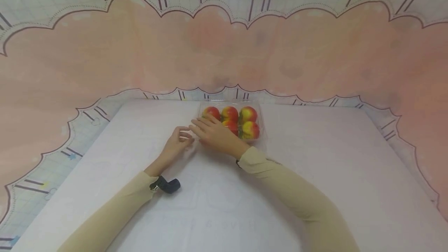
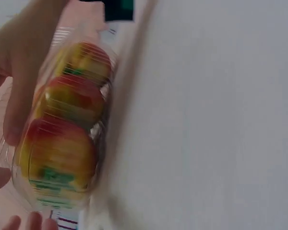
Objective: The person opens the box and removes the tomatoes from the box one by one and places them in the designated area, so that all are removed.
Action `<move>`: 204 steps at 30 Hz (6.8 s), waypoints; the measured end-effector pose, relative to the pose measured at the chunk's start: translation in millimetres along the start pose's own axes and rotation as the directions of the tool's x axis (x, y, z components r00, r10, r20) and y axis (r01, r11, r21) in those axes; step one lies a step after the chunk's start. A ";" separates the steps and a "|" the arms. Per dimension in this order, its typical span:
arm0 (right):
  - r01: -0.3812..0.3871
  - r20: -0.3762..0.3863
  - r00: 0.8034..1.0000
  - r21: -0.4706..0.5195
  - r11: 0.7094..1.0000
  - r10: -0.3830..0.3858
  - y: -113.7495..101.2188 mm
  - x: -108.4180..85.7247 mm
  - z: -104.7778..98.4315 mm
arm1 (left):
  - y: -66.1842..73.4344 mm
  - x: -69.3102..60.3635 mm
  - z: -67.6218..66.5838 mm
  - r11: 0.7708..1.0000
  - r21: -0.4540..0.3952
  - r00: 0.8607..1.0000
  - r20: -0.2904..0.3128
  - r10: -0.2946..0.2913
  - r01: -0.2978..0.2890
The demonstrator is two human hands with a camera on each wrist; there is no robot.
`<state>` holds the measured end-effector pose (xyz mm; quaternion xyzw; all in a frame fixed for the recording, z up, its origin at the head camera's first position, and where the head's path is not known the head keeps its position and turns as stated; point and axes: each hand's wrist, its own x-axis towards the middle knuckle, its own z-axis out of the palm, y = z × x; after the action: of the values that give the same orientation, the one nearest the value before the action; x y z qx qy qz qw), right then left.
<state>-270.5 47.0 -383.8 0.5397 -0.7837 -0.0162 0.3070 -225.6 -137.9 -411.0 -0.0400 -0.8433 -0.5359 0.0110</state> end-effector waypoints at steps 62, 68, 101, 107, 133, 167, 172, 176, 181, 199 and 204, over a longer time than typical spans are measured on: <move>-0.755 0.460 0.569 0.620 0.212 0.681 43.7 -163.8 -50.9 | 91.6 35.0 133.0 -0.125 0.734 0.487 0.557 0.673 -0.667; -0.747 0.620 0.490 0.661 -0.071 0.613 44.4 -165.1 -46.7 | 89.6 34.5 130.3 -0.115 0.721 0.488 0.568 0.663 -0.683; -0.473 0.756 0.508 0.645 -0.600 0.412 38.9 -157.1 -42.4 | 82.3 28.9 125.3 -0.178 0.703 0.404 0.575 0.711 -0.688; -0.491 0.759 0.499 0.645 -0.586 0.418 37.8 -157.4 -40.3 | 82.1 28.6 128.0 -0.155 0.709 0.419 0.562 0.713 -0.688; -0.289 0.756 0.471 0.619 -0.731 0.454 28.2 -159.9 -36.4 | 79.9 28.0 135.8 0.029 0.658 0.453 0.485 0.748 -0.753; -0.419 0.771 0.493 0.617 -0.666 0.403 43.9 -165.8 -44.8 | 63.9 20.3 92.3 -0.047 0.716 0.462 0.498 0.734 -0.696; -0.463 0.785 0.460 0.611 -0.642 0.415 46.8 -166.5 -45.5 | 49.1 19.8 71.0 -0.037 0.707 0.405 0.447 0.797 -0.706; -0.483 0.788 0.448 0.611 -0.627 0.423 48.8 -165.1 -44.8 | 39.5 18.5 51.2 -0.019 0.692 0.356 0.395 0.847 -0.722; -0.483 0.780 0.456 0.621 -0.618 0.428 50.7 -163.9 -45.8 | 29.7 18.4 29.5 0.016 0.681 0.347 0.353 0.869 -0.732; -0.528 0.819 0.406 0.572 -0.628 0.405 51.7 -158.6 -43.1 | 11.3 20.7 -20.0 0.086 0.685 0.423 0.340 0.840 -0.723; -0.540 0.821 0.397 0.570 -0.619 0.410 53.5 -157.3 -42.2 | 11.3 22.0 -29.9 0.094 0.699 0.420 0.312 0.852 -0.709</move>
<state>-258.2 216.9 -403.4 0.0238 -0.6610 0.6961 -0.2791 -247.3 -158.9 -386.7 -0.4266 -0.8186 -0.0427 0.3822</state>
